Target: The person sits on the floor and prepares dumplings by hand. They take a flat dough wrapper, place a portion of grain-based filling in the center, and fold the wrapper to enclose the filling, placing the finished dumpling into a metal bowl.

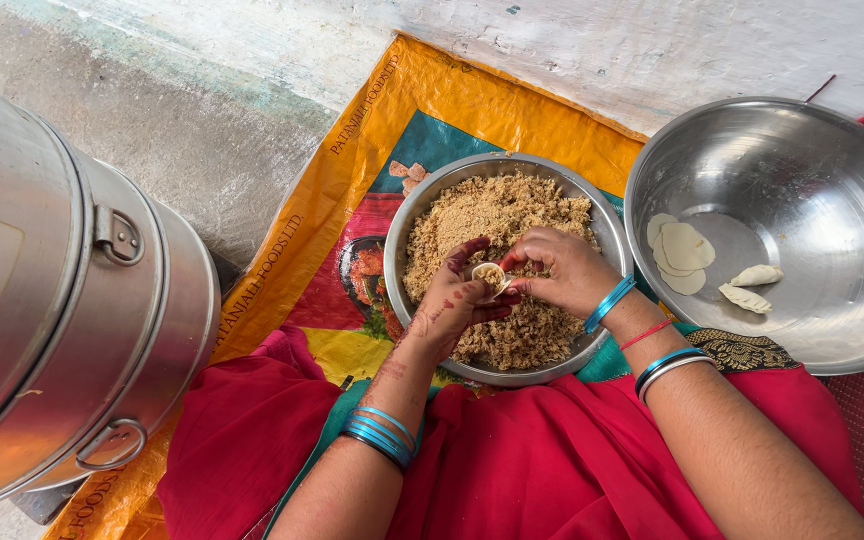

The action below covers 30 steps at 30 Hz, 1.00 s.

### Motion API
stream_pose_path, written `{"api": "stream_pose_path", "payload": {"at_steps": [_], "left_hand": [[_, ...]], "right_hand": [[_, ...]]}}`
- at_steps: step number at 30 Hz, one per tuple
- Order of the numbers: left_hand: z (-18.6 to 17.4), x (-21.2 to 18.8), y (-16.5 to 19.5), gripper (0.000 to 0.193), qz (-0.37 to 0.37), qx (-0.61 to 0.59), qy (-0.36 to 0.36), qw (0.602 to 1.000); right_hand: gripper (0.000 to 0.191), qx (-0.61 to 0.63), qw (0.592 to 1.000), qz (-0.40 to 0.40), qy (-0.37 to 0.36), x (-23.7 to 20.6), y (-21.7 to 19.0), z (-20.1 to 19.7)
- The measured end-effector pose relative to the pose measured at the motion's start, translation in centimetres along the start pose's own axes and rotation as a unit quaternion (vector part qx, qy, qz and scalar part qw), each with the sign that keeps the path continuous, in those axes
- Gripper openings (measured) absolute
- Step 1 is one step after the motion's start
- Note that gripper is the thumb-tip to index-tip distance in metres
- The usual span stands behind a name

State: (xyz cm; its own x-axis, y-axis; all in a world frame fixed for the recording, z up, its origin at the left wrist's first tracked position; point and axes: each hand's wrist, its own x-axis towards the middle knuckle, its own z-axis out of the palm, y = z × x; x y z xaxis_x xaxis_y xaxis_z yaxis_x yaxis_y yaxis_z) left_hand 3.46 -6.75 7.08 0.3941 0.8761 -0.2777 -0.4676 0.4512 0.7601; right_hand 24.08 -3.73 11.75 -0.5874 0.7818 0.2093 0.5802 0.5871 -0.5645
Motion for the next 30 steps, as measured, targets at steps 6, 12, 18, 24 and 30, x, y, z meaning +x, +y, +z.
{"api": "stream_pose_path", "payload": {"at_steps": [6,12,18,24,30], "left_hand": [[-0.6,0.3,-0.6,0.066,-0.006,0.025,-0.007,1.000],[-1.1,0.9,-1.4,0.049,-0.005,-0.129,0.025,0.991],[-0.9,0.9,-1.1,0.048,-0.026,-0.121,0.025,0.992],[-1.3,1.0,-1.3,0.051,0.002,0.023,-0.009,1.000],[-1.3,1.3,-1.7,0.045,-0.026,-0.103,0.017,0.994]], "right_hand": [[0.020,-0.050,0.998,-0.041,0.022,-0.4,1.3,0.9],[0.030,-0.126,0.990,-0.050,0.048,-0.5,1.1,1.9],[0.020,-0.113,0.993,-0.012,0.037,-0.4,0.5,1.3],[0.024,-0.066,0.998,0.001,-0.003,-0.1,0.3,1.0],[0.018,-0.122,0.991,-0.045,0.034,-0.4,0.2,1.2]]}}
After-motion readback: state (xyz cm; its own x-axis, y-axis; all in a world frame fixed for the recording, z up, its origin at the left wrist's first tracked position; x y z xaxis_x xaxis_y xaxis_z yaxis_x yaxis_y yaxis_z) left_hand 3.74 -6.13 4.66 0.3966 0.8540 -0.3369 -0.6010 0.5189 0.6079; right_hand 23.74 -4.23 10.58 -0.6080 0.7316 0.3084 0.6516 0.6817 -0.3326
